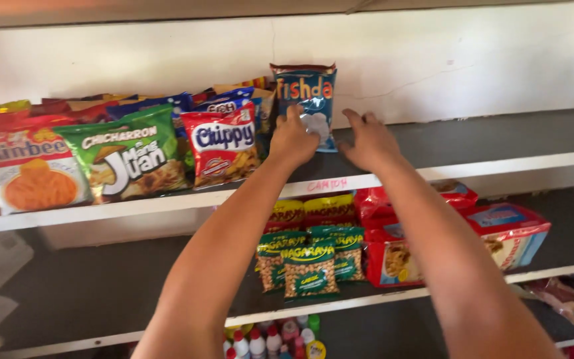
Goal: Organizing and arranging various bags of snacks and noodle packets on a grocery store shelf.
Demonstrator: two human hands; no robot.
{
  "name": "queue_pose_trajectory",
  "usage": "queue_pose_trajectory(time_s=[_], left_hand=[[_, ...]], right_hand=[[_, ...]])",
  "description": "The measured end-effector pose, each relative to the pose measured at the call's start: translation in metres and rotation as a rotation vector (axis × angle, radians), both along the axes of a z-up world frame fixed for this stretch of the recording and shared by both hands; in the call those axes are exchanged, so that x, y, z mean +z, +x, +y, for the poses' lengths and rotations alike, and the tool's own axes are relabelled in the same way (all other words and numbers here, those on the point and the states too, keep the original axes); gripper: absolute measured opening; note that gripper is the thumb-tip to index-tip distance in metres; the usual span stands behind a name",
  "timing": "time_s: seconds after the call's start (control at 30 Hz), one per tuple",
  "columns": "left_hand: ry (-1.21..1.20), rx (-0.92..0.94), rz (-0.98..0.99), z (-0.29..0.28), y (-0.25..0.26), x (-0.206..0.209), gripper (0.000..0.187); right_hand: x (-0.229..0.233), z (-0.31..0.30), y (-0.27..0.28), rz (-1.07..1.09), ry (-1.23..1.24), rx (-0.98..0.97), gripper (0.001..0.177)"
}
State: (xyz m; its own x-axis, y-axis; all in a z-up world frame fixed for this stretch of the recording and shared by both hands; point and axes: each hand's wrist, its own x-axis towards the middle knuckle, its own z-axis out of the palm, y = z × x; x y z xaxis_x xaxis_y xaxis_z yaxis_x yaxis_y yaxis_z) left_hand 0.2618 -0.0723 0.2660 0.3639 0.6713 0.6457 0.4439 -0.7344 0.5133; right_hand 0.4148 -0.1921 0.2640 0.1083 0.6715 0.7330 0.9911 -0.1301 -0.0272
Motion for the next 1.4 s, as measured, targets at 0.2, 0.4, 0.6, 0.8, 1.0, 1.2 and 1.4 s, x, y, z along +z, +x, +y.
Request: queue_pose_trajectory(time_s=[0.2,0.4,0.6,0.8,1.0,1.2,1.4], left_hand=[[-0.038,0.122,-0.076,0.03,0.021,0.009,0.102],[-0.146,-0.003,-0.168,0.05,0.014,0.008,0.123],[-0.083,-0.284,-0.418,0.088,0.023,-0.008,0.115],[0.294,-0.154,-0.219,0.038,0.009,0.007,0.069],[0.426,-0.277,-0.399,-0.046,-0.01,0.016,0.076],[0.545,-0.325,-0.443,-0.101,-0.065,0.001,0.085],[0.678,-0.337,-0.291,-0.118,-0.172,-0.056,0.069]], right_hand=[[0.003,0.011,0.001,0.182,-0.203,0.036,0.105],[-0.002,0.032,0.018,0.295,-0.272,0.211,0.123],[-0.014,0.035,0.033,0.284,-0.06,0.436,0.106],[-0.006,0.007,0.017,0.267,0.221,0.491,0.072],[-0.005,-0.019,0.0,0.113,0.5,0.56,0.059],[-0.015,-0.044,-0.021,-0.179,0.7,0.58,0.059],[-0.073,-0.051,-0.097,-0.241,0.79,0.764,0.042]])
